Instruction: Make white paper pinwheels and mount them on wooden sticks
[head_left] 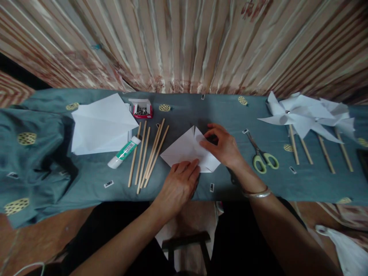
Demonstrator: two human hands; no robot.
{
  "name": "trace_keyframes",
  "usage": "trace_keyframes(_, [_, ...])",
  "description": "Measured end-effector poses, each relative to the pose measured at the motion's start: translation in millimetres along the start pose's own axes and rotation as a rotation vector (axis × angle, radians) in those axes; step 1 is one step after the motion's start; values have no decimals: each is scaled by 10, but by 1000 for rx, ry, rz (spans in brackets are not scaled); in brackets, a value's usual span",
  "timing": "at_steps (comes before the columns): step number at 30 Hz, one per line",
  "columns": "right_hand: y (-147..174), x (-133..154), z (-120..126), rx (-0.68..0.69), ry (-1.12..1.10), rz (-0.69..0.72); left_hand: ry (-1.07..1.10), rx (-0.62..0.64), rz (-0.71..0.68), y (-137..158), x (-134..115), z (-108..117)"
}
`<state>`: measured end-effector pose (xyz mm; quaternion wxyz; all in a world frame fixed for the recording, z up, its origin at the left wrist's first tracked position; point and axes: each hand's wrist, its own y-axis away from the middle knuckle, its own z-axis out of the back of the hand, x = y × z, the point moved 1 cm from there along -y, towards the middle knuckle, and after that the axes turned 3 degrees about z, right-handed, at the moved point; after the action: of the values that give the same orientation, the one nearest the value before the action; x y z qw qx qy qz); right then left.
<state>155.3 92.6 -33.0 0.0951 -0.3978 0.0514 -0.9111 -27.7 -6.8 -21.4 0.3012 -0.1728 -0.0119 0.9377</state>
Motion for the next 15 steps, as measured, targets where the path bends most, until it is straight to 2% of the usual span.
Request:
trace_keyframes(4, [-38,-21,23,18,-255,-150,4,15,2,-7,3,6])
trace_keyframes(6, [-57,-16,30,15,-347,-162,3,7,-5,-7,5,4])
trace_keyframes(10, [-67,69,51,-62,-341,-40,3,-6,-7,0,4,2])
trace_keyframes(15, [-6,220,87,-69,-167,61,-1,12,-4,-1,-3,12])
